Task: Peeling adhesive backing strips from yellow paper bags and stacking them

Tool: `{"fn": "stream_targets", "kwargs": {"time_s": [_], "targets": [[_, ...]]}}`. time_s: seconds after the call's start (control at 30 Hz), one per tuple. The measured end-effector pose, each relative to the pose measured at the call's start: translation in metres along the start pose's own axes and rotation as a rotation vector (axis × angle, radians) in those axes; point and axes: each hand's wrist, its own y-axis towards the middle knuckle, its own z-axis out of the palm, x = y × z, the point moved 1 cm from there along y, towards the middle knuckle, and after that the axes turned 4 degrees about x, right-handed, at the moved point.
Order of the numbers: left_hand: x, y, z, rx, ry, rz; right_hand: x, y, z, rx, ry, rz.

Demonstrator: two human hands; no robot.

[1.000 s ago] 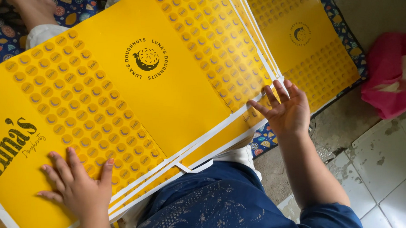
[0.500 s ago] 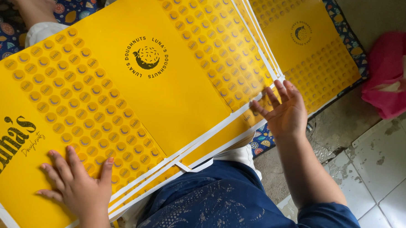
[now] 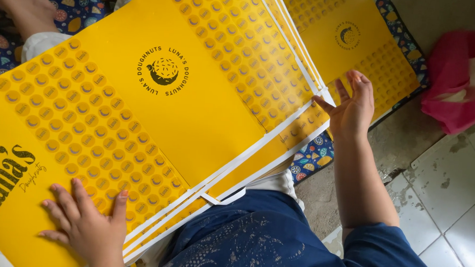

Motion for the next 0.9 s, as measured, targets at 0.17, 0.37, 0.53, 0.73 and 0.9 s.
{"fn": "stream_targets", "kwargs": {"time_s": [0.17, 0.37, 0.53, 0.73, 0.9], "targets": [[-0.002, 0.0, -0.002, 0.011, 0.005, -0.01, -0.002, 0.008, 0.0, 0.006, -0.003, 0.023], [-0.002, 0.001, -0.002, 0.014, -0.006, -0.011, -0.004, 0.018, -0.001, 0.337, -1.045, -0.332], [-0.023, 0.002, -0.003, -0.009, -0.037, 0.069, -0.015, 0.027, 0.003, 0.417, -1.278, -0.43], [-0.069, 0.001, 0.013, 0.063, -0.071, 0.409, -0.02, 0.042, -0.005, 0.363, -1.126, -0.5], [-0.087, 0.009, 0.027, 0.062, -0.041, 0.519, -0.03, 0.064, -0.018, 0.369, -0.676, -0.247]]}}
